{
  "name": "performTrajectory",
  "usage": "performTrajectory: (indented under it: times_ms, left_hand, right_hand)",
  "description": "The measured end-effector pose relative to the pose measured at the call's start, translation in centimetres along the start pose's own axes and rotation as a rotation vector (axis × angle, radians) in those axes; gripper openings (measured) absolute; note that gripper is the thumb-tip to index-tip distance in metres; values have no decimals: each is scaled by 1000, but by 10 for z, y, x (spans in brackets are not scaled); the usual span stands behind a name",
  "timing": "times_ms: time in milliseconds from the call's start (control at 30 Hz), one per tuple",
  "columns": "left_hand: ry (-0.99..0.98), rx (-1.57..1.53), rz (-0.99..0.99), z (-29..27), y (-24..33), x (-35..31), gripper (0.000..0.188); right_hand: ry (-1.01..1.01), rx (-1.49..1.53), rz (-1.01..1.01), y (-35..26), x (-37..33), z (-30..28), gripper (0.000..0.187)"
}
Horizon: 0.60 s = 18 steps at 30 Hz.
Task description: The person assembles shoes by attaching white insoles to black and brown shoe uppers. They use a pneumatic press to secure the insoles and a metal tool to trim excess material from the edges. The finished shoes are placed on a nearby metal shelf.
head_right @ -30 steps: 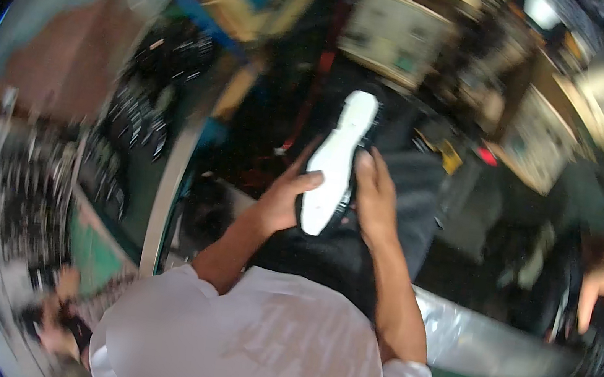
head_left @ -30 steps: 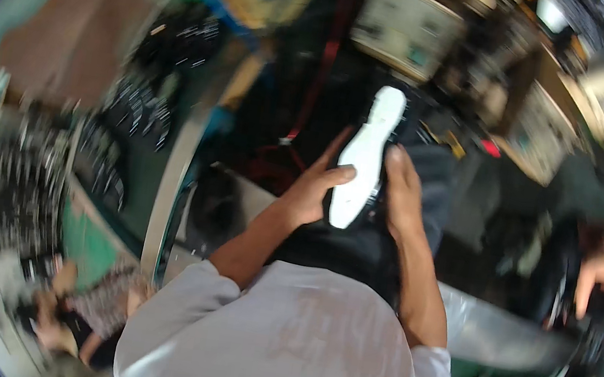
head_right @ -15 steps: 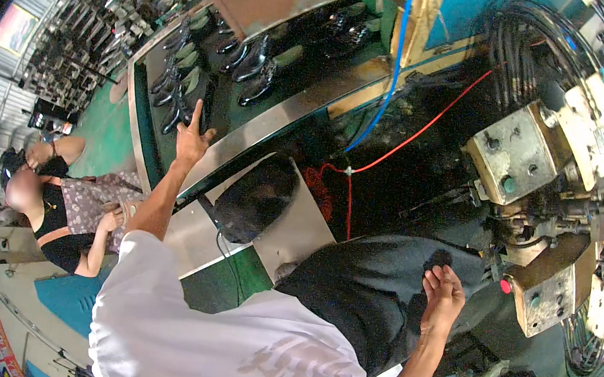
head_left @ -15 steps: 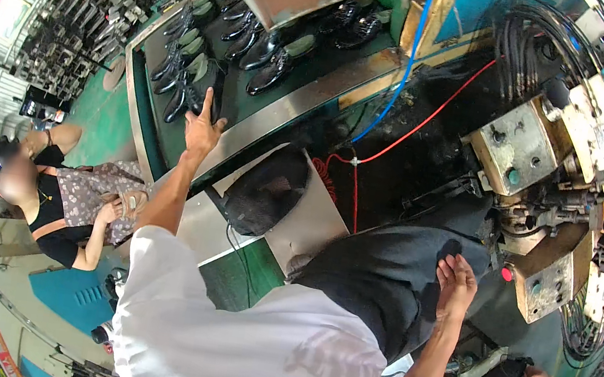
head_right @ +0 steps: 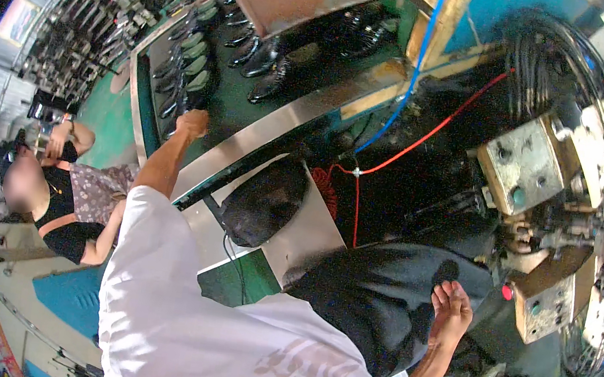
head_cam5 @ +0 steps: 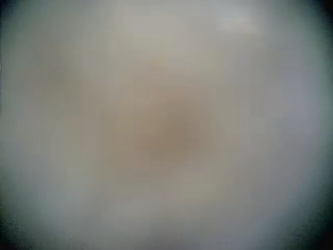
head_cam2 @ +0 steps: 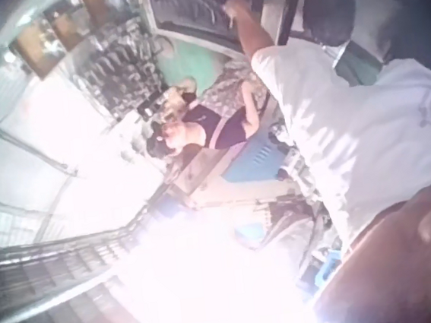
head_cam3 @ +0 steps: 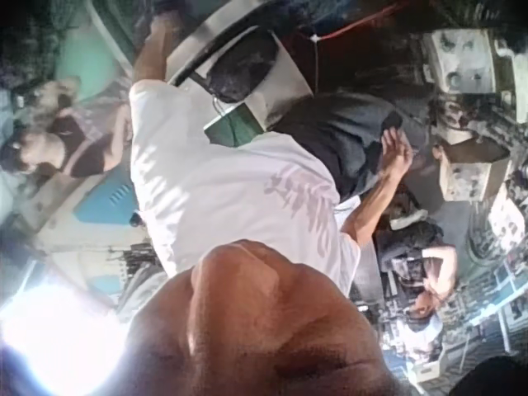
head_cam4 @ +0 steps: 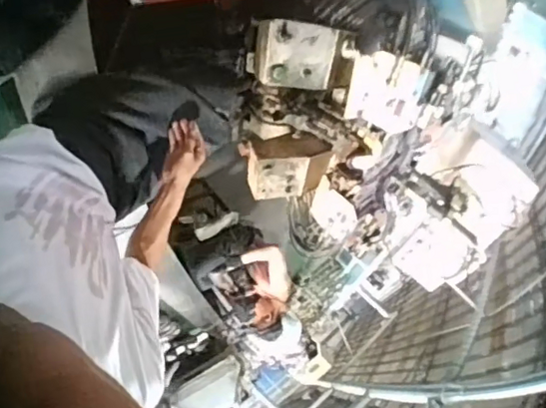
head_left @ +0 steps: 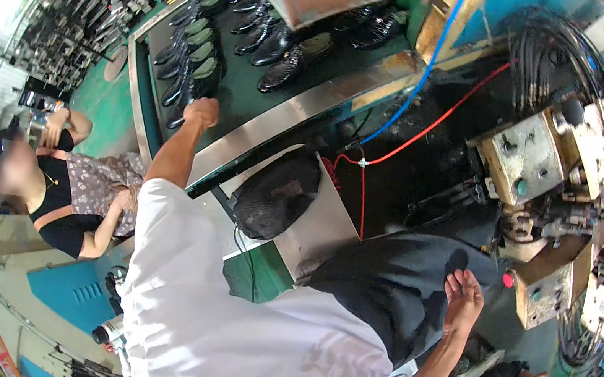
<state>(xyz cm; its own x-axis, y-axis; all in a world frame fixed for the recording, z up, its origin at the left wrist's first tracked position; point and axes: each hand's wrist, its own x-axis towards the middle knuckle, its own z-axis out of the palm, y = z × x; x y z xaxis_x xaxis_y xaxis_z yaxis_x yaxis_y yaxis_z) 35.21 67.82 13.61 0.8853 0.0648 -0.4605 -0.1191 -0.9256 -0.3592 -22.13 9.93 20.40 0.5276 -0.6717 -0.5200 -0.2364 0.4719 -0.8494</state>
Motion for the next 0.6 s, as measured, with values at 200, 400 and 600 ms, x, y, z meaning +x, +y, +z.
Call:
performTrajectory:
  times_ms: [200,400,600]
  left_hand:
    - [510,-36,692,-85,168,-38,28]
    - [66,-552,1360,-100,425,-212,38]
    - [-330,-461,1781,-72,539,-446,34]
  right_hand:
    - [166,12,-66,-36,-43,-23,45]
    - [661,-281,-359,-40,-159,-180,42]
    - [1449,-155,-75,88,-439,-258,45]
